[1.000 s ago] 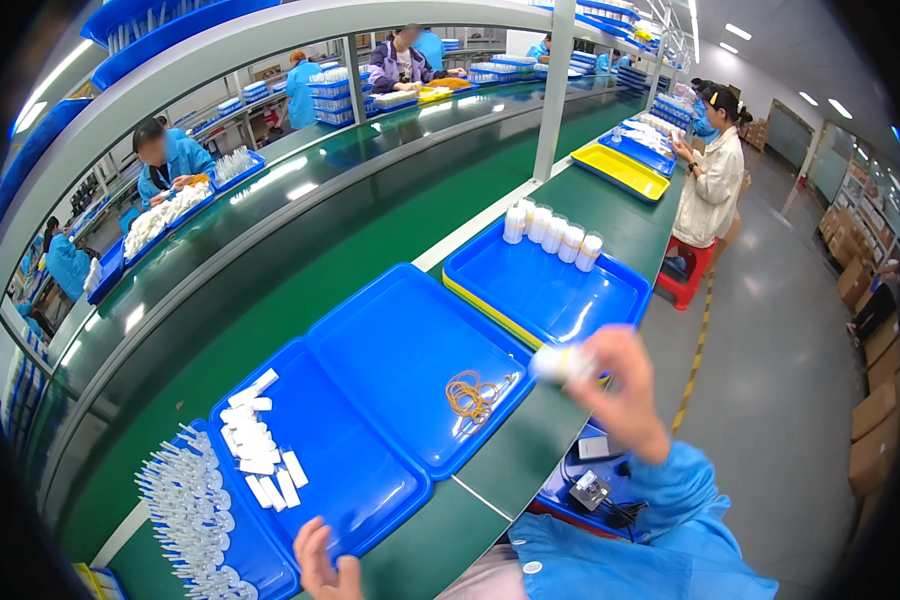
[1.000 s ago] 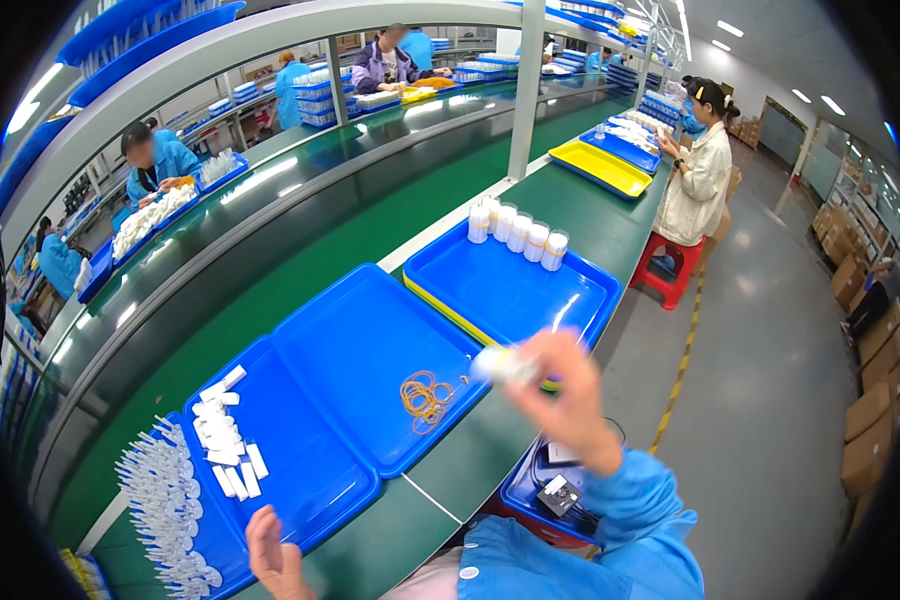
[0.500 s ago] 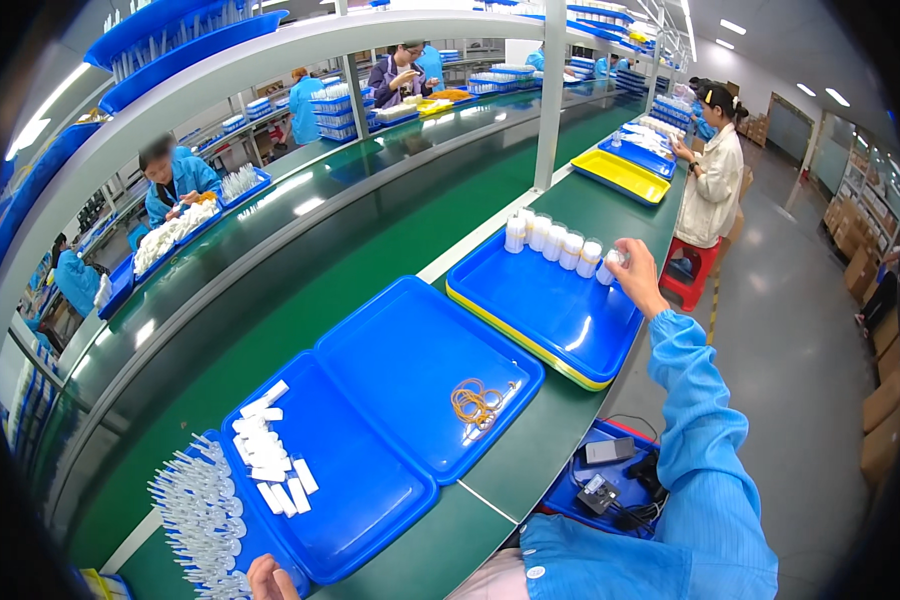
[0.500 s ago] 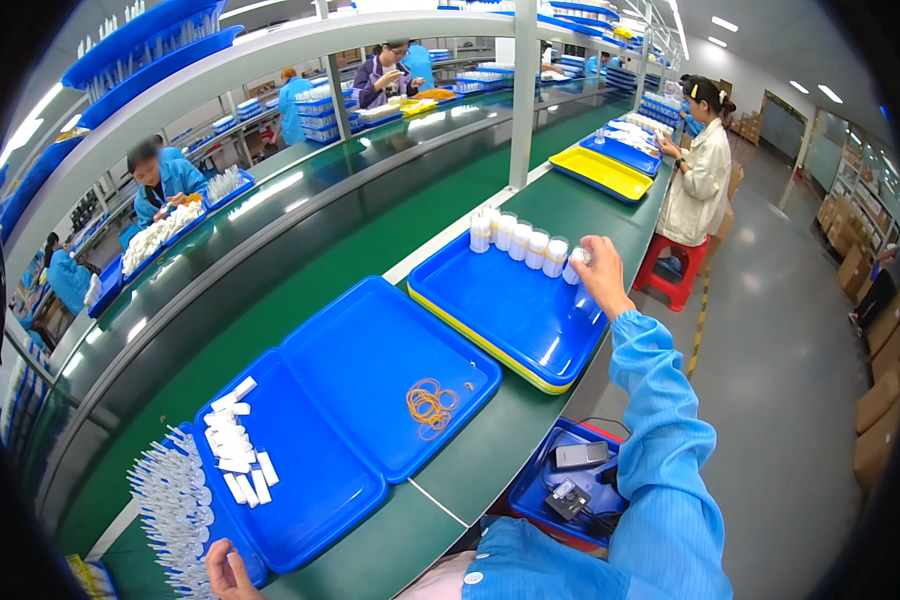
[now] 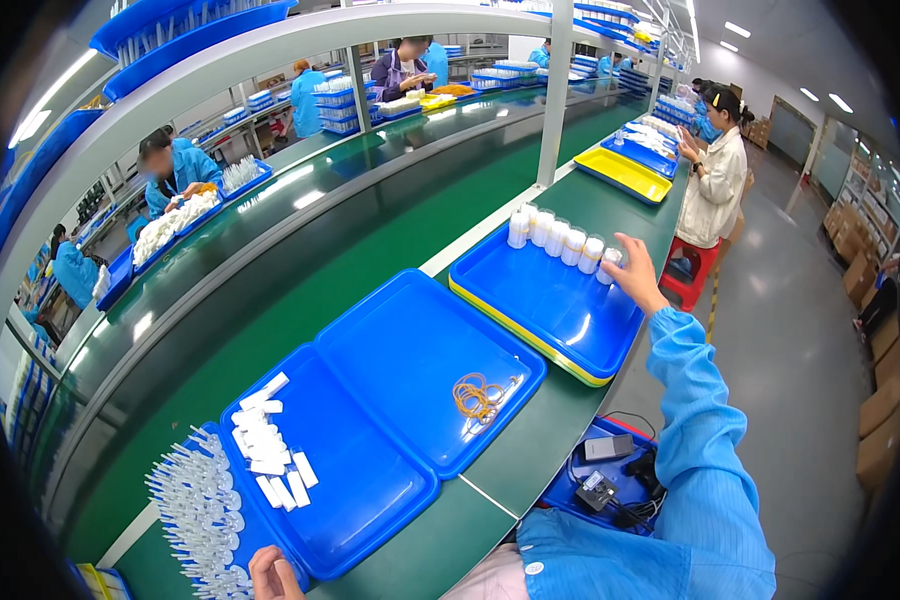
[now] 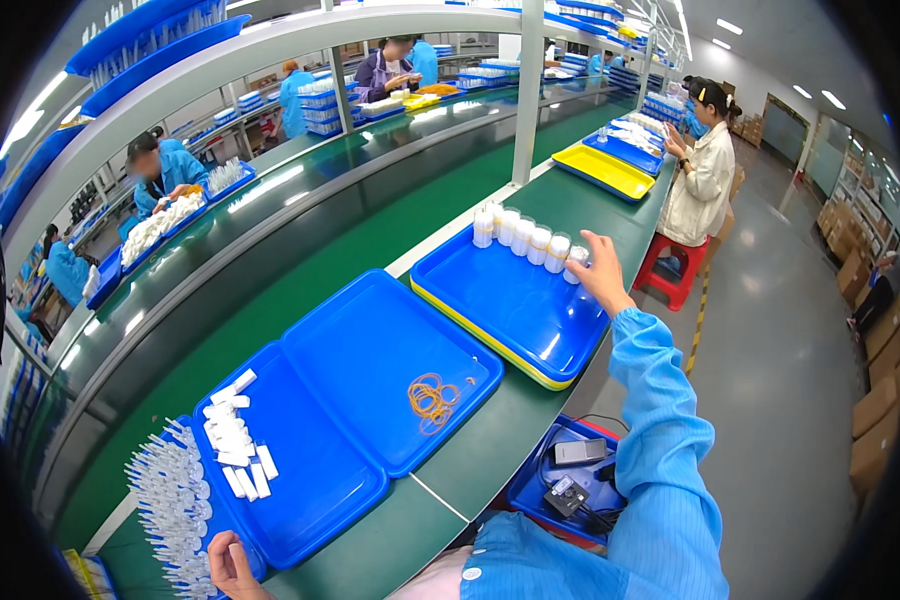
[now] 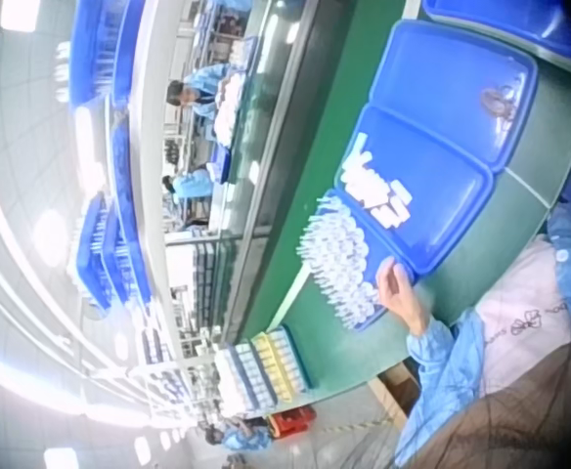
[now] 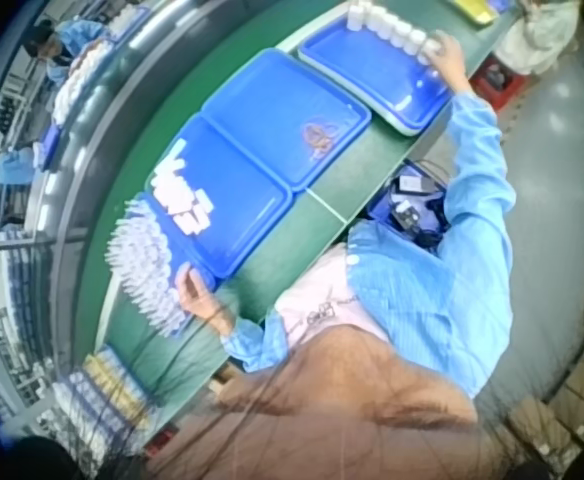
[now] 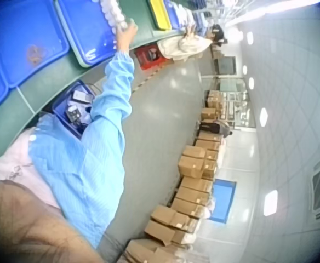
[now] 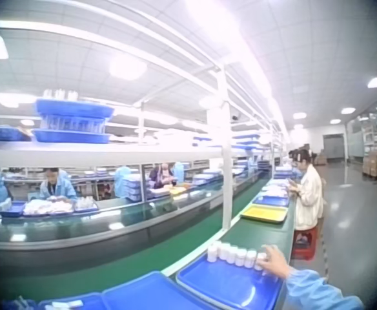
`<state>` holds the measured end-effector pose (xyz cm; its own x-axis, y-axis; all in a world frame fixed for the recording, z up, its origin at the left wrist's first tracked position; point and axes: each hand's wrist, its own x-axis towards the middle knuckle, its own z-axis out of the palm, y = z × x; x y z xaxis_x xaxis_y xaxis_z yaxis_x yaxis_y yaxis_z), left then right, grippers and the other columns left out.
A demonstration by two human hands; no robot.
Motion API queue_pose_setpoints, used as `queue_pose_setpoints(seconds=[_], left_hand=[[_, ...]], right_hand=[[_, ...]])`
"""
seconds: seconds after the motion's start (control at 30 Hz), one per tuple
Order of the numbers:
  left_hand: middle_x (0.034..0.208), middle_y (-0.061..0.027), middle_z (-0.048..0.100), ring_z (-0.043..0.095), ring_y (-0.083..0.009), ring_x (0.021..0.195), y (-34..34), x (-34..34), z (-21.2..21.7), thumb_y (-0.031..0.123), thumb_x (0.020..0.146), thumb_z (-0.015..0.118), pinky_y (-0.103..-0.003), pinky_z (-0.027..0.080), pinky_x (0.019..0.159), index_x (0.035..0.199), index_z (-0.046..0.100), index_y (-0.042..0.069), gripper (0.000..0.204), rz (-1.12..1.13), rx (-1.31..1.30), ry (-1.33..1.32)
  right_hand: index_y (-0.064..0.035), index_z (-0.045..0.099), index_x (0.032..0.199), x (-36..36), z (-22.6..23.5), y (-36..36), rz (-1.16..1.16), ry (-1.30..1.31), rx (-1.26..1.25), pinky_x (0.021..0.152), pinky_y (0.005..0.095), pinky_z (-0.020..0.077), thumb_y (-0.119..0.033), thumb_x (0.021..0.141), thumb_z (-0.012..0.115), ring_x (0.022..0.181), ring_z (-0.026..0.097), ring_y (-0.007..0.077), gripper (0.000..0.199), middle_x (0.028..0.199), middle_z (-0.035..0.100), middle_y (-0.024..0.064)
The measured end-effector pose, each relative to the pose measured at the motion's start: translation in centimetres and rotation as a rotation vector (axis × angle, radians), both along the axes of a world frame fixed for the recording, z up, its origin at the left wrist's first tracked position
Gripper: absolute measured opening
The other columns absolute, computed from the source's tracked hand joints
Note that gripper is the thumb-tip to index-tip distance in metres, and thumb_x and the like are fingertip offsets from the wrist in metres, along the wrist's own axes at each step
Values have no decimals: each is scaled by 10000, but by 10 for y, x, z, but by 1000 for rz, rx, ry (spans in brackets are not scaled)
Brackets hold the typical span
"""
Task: Assembling plastic medical swab components into sets and securing them with rubber bands.
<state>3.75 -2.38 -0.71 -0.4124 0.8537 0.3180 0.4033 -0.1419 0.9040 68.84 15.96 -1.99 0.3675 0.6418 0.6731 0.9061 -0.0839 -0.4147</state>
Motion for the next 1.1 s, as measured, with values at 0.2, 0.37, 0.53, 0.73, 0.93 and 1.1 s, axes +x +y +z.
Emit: queue_pose_setpoints(seconds=[0.2,0.37,0.53,0.73,0.93,1.1], left_hand=[[992,-84,626,581,-179,894,-1,-27,-20,71,879,629,-294,465,815,1074,625,-9,211,48,41,-84],[969,-99,610,594,-184,904,-2,-36,-24,0,819,626,-289,477,810,989,616,-34,174,105,94,-194],[1002,-102,617,583,-188,962,-15,-32,-13,-38,814,623,-288,472,847,929,651,-23,120,45,60,-197],[996,-103,626,596,-188,946,-53,-44,-20,-19,816,643,-295,482,842,947,659,-19,131,108,42,-247],[978,-97,625,594,-182,924,-76,-57,-25,62,844,671,-292,480,838,934,656,-24,125,208,23,-260],[944,-100,635,599,-183,900,-78,-65,-30,54,830,675,-292,480,813,910,660,-25,113,242,5,-210]], right_hand=[[-79,555,1222,-63,43,-13,133,147,48,615,288,480,-147,753,740,637,536,139,509,1144,536,79],[-65,573,1187,-235,85,-8,665,150,-12,622,252,460,-57,759,713,691,541,123,450,1082,564,67],[-79,606,1134,-394,63,17,1250,-230,-234,912,426,436,-189,788,706,1049,555,322,377,1081,610,118],[-88,637,1005,-528,16,61,1461,-394,-655,836,431,461,-121,818,622,960,574,336,190,999,588,128],[-90,628,1017,-549,-8,12,1494,-468,-465,798,409,487,-89,804,609,939,563,320,214,994,556,109],[-91,635,1020,-483,11,-33,1628,-482,-685,788,434,488,-93,801,619,939,563,339,219,985,567,119]])
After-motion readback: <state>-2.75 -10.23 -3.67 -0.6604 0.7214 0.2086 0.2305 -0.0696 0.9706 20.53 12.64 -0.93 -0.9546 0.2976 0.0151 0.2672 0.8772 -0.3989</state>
